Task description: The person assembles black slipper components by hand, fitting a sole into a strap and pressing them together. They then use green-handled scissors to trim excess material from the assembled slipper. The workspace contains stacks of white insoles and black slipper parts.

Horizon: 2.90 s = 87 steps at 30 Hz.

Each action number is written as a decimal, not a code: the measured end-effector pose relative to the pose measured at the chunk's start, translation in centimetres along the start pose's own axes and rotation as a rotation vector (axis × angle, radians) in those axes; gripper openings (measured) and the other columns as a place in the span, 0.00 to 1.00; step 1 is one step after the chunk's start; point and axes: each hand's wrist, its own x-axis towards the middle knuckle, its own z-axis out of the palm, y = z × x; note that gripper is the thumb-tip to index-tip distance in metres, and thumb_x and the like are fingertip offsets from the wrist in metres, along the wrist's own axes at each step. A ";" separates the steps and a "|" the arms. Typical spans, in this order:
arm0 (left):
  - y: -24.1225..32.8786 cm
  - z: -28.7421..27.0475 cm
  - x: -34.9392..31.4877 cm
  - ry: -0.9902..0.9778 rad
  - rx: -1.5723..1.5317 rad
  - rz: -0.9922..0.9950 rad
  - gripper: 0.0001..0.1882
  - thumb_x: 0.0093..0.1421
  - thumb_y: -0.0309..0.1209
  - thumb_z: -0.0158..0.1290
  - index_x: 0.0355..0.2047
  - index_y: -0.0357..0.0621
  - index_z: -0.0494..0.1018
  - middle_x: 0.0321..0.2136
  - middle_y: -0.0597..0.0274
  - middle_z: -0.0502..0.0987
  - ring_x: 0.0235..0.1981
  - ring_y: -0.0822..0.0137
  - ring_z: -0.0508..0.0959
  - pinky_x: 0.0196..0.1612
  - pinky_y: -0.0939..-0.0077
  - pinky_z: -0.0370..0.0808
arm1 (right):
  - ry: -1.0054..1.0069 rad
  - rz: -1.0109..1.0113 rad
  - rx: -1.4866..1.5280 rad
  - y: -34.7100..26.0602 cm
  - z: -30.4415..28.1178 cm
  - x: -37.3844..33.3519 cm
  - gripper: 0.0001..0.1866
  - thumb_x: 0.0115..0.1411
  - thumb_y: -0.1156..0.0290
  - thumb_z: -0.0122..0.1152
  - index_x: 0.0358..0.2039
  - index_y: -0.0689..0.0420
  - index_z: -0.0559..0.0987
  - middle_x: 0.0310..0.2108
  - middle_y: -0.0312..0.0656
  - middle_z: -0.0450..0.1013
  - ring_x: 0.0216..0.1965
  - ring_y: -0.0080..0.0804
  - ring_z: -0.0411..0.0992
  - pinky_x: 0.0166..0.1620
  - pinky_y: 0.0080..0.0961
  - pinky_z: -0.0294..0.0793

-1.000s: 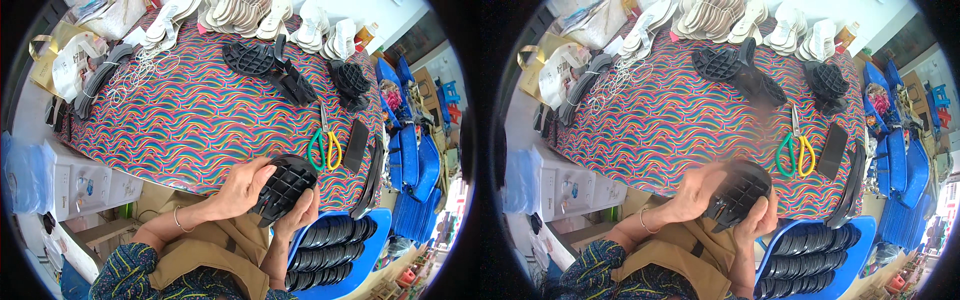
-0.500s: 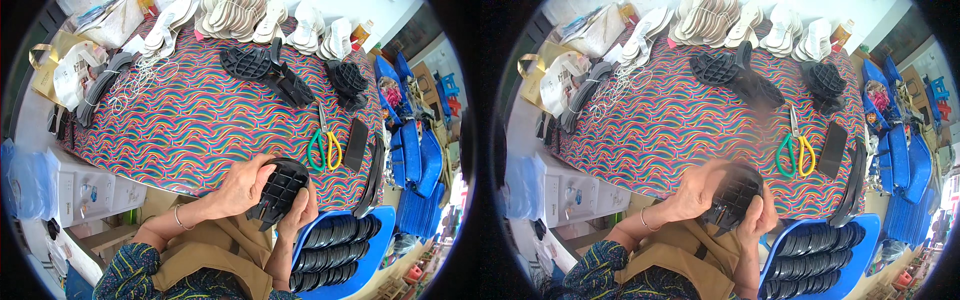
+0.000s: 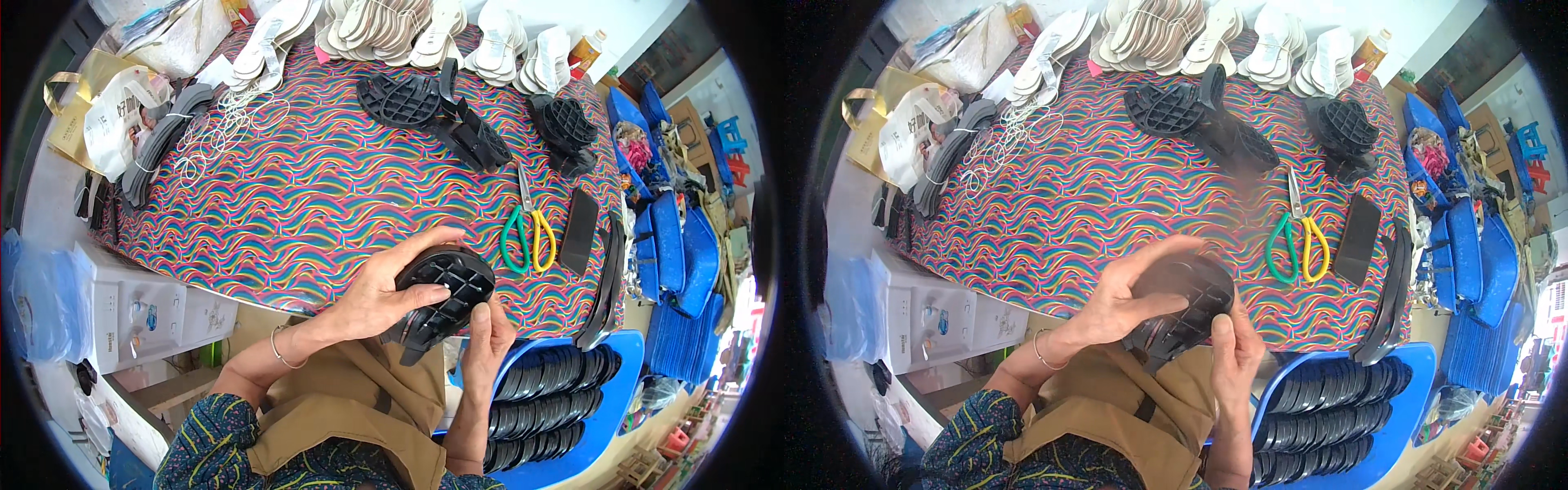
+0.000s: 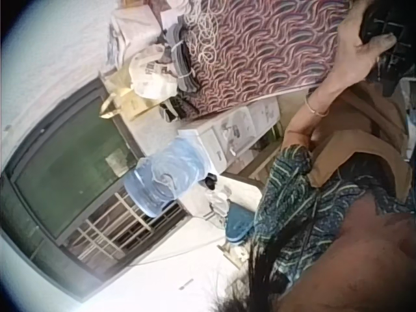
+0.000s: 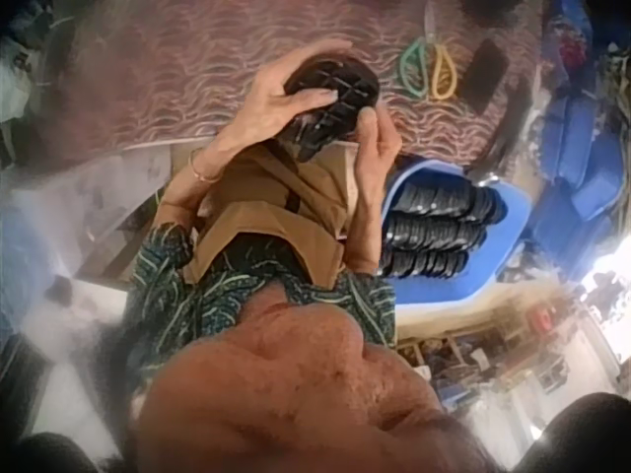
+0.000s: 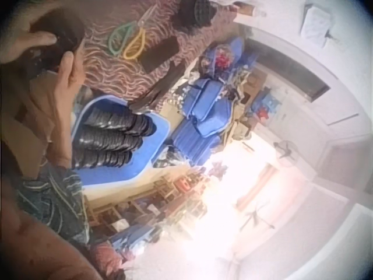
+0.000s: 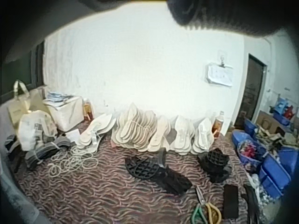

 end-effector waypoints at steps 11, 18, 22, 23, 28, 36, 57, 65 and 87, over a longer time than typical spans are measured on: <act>2.4 -1.4 0.0 -0.250 0.078 -0.130 0.40 0.53 0.23 0.63 0.66 0.36 0.60 0.62 0.53 0.67 0.64 0.64 0.65 0.66 0.67 0.60 | -0.456 0.067 -0.040 -3.1 -5.3 4.8 0.22 0.70 0.61 0.49 0.46 0.69 0.80 0.36 0.47 0.81 0.36 0.32 0.79 0.41 0.27 0.76; 3.4 -1.5 0.6 -0.333 -0.016 -0.221 0.43 0.51 0.20 0.62 0.67 0.36 0.58 0.62 0.55 0.67 0.63 0.66 0.65 0.66 0.69 0.60 | -0.752 0.110 -0.250 -6.3 -2.4 7.5 0.14 0.66 0.64 0.59 0.37 0.65 0.81 0.19 0.36 0.75 0.22 0.21 0.70 0.26 0.30 0.65; 3.6 -1.6 0.8 -0.310 -0.068 -0.293 0.43 0.49 0.19 0.62 0.66 0.36 0.59 0.61 0.56 0.68 0.63 0.67 0.66 0.66 0.70 0.60 | -0.629 -0.393 -0.829 -5.4 -1.8 5.7 0.13 0.65 0.67 0.58 0.42 0.65 0.79 0.20 0.51 0.71 0.19 0.38 0.71 0.25 0.33 0.67; 3.4 -1.5 0.9 -0.301 -0.055 -0.291 0.43 0.49 0.19 0.62 0.66 0.36 0.59 0.61 0.56 0.68 0.63 0.67 0.66 0.65 0.70 0.60 | -0.626 -0.325 -0.759 -5.3 -1.9 5.8 0.14 0.66 0.66 0.58 0.44 0.65 0.79 0.21 0.50 0.73 0.21 0.37 0.73 0.27 0.32 0.68; 3.6 -0.7 1.0 -0.162 -0.104 -0.231 0.41 0.48 0.21 0.62 0.64 0.34 0.62 0.60 0.55 0.69 0.59 0.66 0.70 0.64 0.70 0.62 | -0.583 0.030 -0.180 -4.5 -3.6 6.5 0.17 0.68 0.67 0.51 0.51 0.65 0.77 0.32 0.50 0.79 0.34 0.36 0.78 0.36 0.30 0.76; 2.6 -0.7 1.0 -0.050 -0.088 -0.113 0.40 0.50 0.21 0.63 0.64 0.34 0.62 0.58 0.56 0.70 0.56 0.67 0.74 0.60 0.71 0.68 | -0.345 -0.262 -0.436 -3.3 -2.5 3.7 0.17 0.67 0.76 0.50 0.55 0.66 0.73 0.34 0.51 0.79 0.24 0.36 0.77 0.30 0.29 0.75; 0.2 2.5 0.1 0.261 0.147 0.076 0.34 0.57 0.17 0.57 0.64 0.36 0.60 0.52 0.57 0.74 0.51 0.69 0.76 0.55 0.74 0.72 | 0.109 -0.049 0.182 -1.3 3.0 4.0 0.16 0.68 0.75 0.50 0.54 0.67 0.75 0.50 0.44 0.76 0.51 0.26 0.71 0.55 0.23 0.68; 0.7 2.8 0.6 0.314 0.118 0.116 0.34 0.56 0.18 0.57 0.63 0.36 0.61 0.52 0.57 0.74 0.51 0.69 0.75 0.56 0.74 0.72 | -0.078 -0.036 0.245 -1.5 0.8 5.5 0.18 0.69 0.72 0.47 0.54 0.65 0.77 0.50 0.44 0.76 0.52 0.27 0.71 0.58 0.24 0.66; -0.8 2.5 2.6 0.469 0.160 0.237 0.30 0.60 0.22 0.58 0.62 0.33 0.64 0.51 0.53 0.76 0.49 0.67 0.77 0.55 0.73 0.73 | 0.130 0.049 0.529 2.0 4.0 1.4 0.26 0.69 0.75 0.43 0.65 0.72 0.60 0.65 0.53 0.61 0.64 0.35 0.62 0.66 0.31 0.59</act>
